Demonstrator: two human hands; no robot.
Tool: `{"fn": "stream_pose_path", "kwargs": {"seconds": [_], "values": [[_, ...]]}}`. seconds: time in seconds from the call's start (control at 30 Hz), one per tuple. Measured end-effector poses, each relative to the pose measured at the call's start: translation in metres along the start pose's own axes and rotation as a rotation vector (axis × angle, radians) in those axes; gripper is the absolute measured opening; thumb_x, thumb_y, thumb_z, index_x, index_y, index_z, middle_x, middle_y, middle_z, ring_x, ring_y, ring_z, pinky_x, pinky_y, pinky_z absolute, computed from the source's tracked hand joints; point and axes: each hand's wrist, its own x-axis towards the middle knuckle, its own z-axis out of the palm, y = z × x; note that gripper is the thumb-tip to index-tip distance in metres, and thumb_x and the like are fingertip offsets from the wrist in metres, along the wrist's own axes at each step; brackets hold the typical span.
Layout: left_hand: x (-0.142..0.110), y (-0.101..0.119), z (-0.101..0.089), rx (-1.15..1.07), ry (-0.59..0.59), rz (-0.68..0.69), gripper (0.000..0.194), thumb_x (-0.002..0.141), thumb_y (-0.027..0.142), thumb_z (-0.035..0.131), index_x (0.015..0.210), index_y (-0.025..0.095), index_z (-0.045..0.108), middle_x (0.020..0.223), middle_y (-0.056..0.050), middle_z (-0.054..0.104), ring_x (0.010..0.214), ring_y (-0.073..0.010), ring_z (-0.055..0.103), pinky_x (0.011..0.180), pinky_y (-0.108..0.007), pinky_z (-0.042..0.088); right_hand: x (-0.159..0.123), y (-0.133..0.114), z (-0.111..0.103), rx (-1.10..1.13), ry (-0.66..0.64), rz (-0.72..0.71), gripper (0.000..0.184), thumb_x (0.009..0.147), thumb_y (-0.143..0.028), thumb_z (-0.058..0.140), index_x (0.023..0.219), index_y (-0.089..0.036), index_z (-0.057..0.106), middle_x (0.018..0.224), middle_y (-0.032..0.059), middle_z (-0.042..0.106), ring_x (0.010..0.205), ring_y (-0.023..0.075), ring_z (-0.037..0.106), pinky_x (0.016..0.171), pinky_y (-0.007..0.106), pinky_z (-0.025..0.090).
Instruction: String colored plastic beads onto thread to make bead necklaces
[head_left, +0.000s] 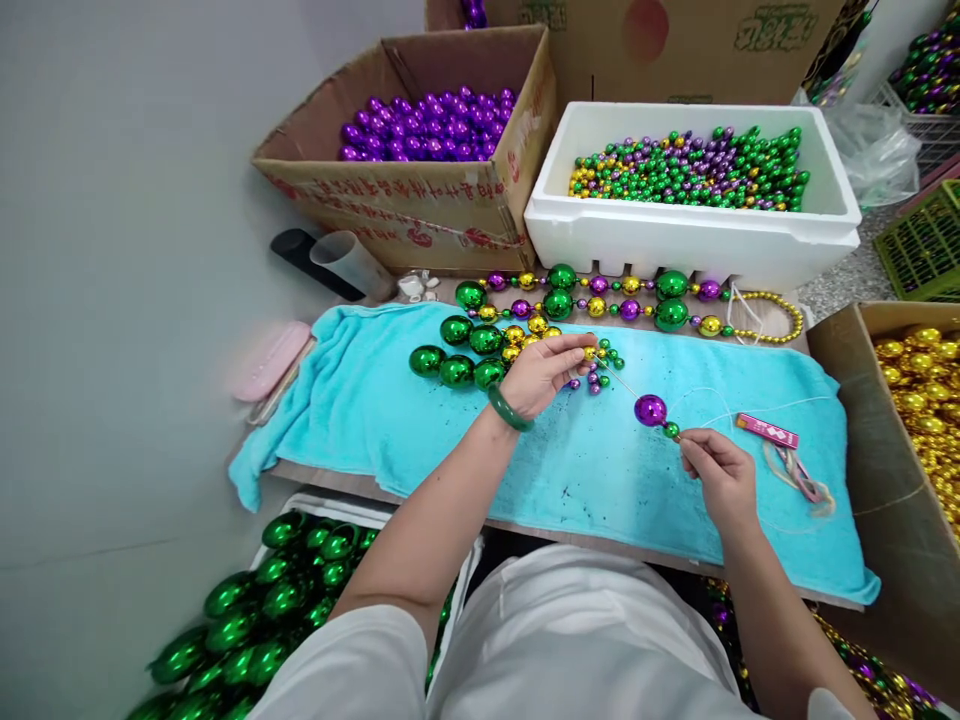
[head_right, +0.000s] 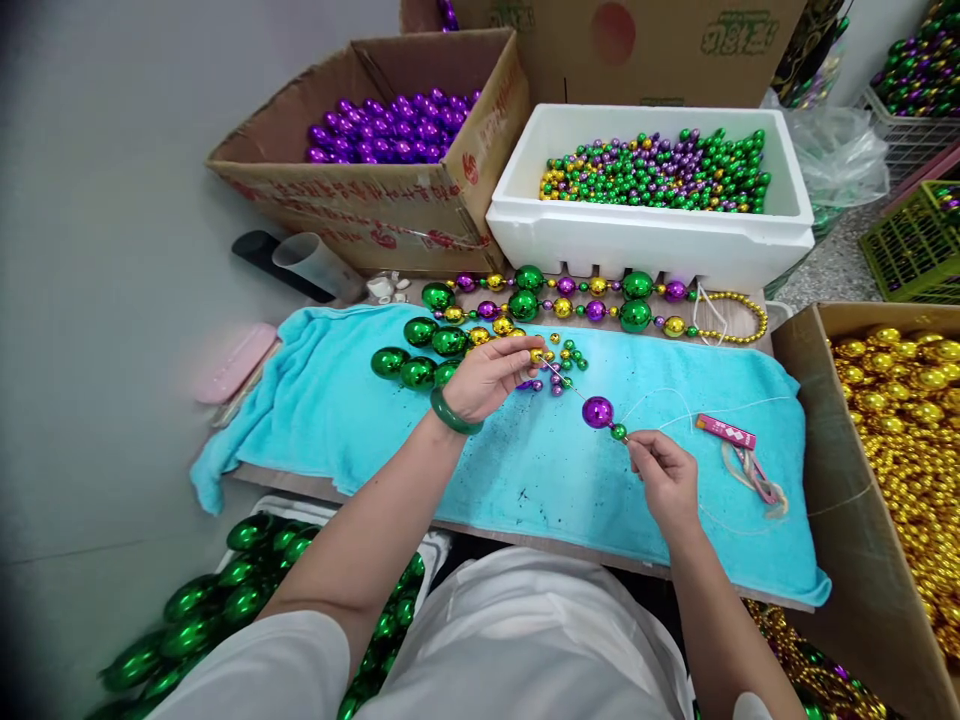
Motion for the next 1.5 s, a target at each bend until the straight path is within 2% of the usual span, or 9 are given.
{"fn": "stream_pose_path", "kwargs": {"seconds": [0.2,0.33,0.47,0.77,0.97,1.13,1.27,1.37,1.5], "values": [[-0.003,0.000,-0.001,0.059,-0.005,-0.004,0.028,0.067,0.022,0.075,0.094,0.016,0.072,0.092,-0.005,0.069,0.079,-0.0147,0.065,0.067,-0.025,0.050,0.001,-0.002,-0.002,-0.013,-0.010,0.007,0.012,0.075,-0.029,0.064,0.074,-0.017,0.067,0.052,-0.0035,0.050,0.048,0.0083,0.043,0.046,0.022,0.034],[-0.007,0.002,0.003,0.117,-0.027,0.082,0.048,0.066,0.017,0.074,0.113,0.020,0.064,0.098,-0.004,0.067,0.080,-0.0123,0.062,0.067,-0.024,0.048,0.000,-0.003,-0.001,-0.034,-0.020,0.007,0.013,0.076,-0.029,0.064,0.073,-0.017,0.067,0.052,-0.0038,0.050,0.048,0.0079,0.043,0.046,0.022,0.034],[-0.013,-0.001,0.012,0.088,-0.046,0.041,0.064,0.064,0.013,0.074,0.125,0.019,0.054,0.091,-0.002,0.066,0.080,-0.0118,0.060,0.067,-0.024,0.047,0.001,-0.006,0.006,-0.020,-0.033,0.040,0.017,0.075,-0.033,0.064,0.075,-0.016,0.065,0.052,-0.0034,0.051,0.048,0.0080,0.044,0.046,0.022,0.035],[-0.033,-0.034,0.029,0.122,-0.038,0.015,0.056,0.062,0.013,0.075,0.115,0.020,0.059,0.096,-0.004,0.066,0.089,-0.0154,0.061,0.081,-0.029,0.046,0.005,-0.005,0.023,0.110,-0.067,0.232,0.023,0.068,-0.037,0.070,0.074,-0.017,0.061,0.053,-0.0028,0.055,0.045,0.0071,0.045,0.042,0.019,0.035],[-0.063,-0.027,-0.013,0.941,0.301,0.308,0.015,0.080,0.024,0.061,0.092,0.020,0.069,0.098,-0.007,0.063,0.085,-0.0182,0.057,0.084,-0.032,0.044,0.002,0.004,0.011,0.181,-0.008,0.215,0.019,0.069,-0.033,0.073,0.076,-0.016,0.065,0.055,-0.0021,0.056,0.046,0.0069,0.046,0.041,0.019,0.033],[-0.080,-0.014,-0.072,1.326,0.611,0.328,0.021,0.087,0.026,0.049,0.095,0.017,0.066,0.095,-0.009,0.060,0.092,-0.0223,0.056,0.086,-0.034,0.043,-0.002,0.008,0.000,0.163,0.047,0.199,0.020,0.067,-0.031,0.075,0.076,-0.016,0.066,0.056,-0.0008,0.057,0.046,0.0077,0.047,0.040,0.019,0.032],[-0.069,-0.004,-0.091,1.487,0.571,0.321,0.035,0.085,0.033,0.054,0.115,0.016,0.060,0.108,-0.013,0.056,0.100,-0.0258,0.054,0.090,-0.037,0.042,-0.003,0.007,0.000,0.141,0.042,0.188,0.020,0.068,-0.032,0.075,0.076,-0.015,0.066,0.056,-0.0003,0.057,0.046,0.0080,0.047,0.040,0.019,0.033],[-0.055,-0.001,-0.090,1.621,0.464,0.196,0.049,0.079,0.034,0.063,0.124,0.017,0.055,0.118,-0.014,0.051,0.103,-0.0296,0.054,0.089,-0.040,0.043,-0.003,0.005,0.004,0.115,0.015,0.176,0.020,0.069,-0.033,0.074,0.075,-0.016,0.066,0.056,-0.0002,0.057,0.047,0.0078,0.047,0.039,0.019,0.032],[-0.048,-0.001,-0.085,1.612,0.467,0.074,0.054,0.073,0.025,0.067,0.125,0.018,0.052,0.123,-0.015,0.048,0.100,-0.0306,0.057,0.084,-0.041,0.045,-0.005,0.006,0.008,0.107,-0.018,0.171,0.020,0.070,-0.034,0.074,0.075,-0.016,0.067,0.057,-0.0001,0.057,0.048,0.0082,0.047,0.041,0.019,0.034]]}}
